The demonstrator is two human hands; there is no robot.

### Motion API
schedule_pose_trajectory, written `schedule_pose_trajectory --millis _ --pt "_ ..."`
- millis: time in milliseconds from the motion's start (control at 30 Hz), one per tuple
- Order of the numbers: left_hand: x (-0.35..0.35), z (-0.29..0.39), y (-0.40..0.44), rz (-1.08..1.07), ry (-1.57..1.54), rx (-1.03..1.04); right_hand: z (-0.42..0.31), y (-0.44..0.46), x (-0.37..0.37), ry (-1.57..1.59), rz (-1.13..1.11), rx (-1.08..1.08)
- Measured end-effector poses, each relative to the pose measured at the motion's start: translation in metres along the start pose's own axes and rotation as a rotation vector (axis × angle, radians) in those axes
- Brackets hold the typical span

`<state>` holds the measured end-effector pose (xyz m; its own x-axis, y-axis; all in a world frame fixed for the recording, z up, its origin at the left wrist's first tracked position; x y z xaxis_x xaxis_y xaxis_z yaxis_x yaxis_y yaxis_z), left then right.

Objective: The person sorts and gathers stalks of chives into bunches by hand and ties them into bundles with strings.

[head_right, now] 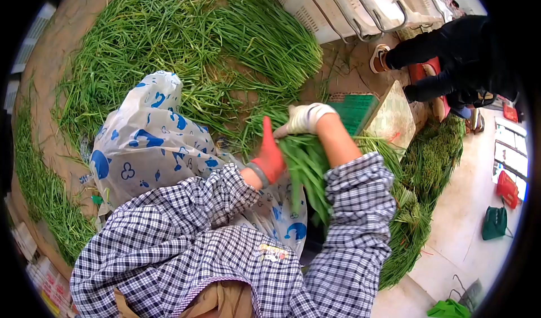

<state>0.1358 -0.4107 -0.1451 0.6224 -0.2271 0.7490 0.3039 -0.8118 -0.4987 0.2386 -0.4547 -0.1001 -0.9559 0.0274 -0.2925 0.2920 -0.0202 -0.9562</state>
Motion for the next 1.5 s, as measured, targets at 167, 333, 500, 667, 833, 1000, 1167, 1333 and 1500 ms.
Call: schedule_pose_trajectory --millis 167,333,500,667,833,1000,1167,1333,1500 --pt "-0.022 -0.008 -0.022 -0.024 0.069 -0.101 -0.002 -0.022 0.025 -0.007 0.113 -0.090" --pt "-0.001 -0.039 -0.028 0.071 0.292 0.003 -0.001 -0.112 0.072 0.073 0.502 -0.128" --pt "-0.018 -0.072 0.002 -0.048 0.275 -0.273 -0.017 -0.168 0.138 0.117 0.757 -0.216" --pt "0.047 -0.027 -0.063 -0.091 1.158 0.048 0.054 -0.169 0.161 1.409 0.784 -0.597" --pt "0.074 -0.015 -0.114 -0.085 1.554 0.205 0.015 -0.089 0.119 1.663 0.925 -1.068" --pt "0.054 0.003 -0.186 -0.054 1.908 0.477 0.015 -0.120 0.050 2.151 0.949 -1.564" --pt "0.014 0.016 -0.228 0.049 1.915 0.362 0.042 -0.116 0.020 2.344 1.152 -1.479" --pt "-0.001 0.013 -0.245 0.023 1.764 0.272 0.086 -0.123 0.002 2.369 1.274 -1.301" --pt "-0.018 0.028 -0.257 0.089 1.685 0.338 0.183 -0.180 0.025 1.776 1.394 -1.461"
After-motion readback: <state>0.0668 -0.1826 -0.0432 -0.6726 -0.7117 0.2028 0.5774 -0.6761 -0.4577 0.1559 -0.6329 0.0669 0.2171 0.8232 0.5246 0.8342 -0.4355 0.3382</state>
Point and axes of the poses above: each hand's wrist, its own y-axis towards the middle knuckle, its own x-axis out of the palm, z = x × y, the point moved 7 cm from there along y, towards the middle knuckle, and after that the axes turned 5 degrees about -x, right-handed, at the moved point
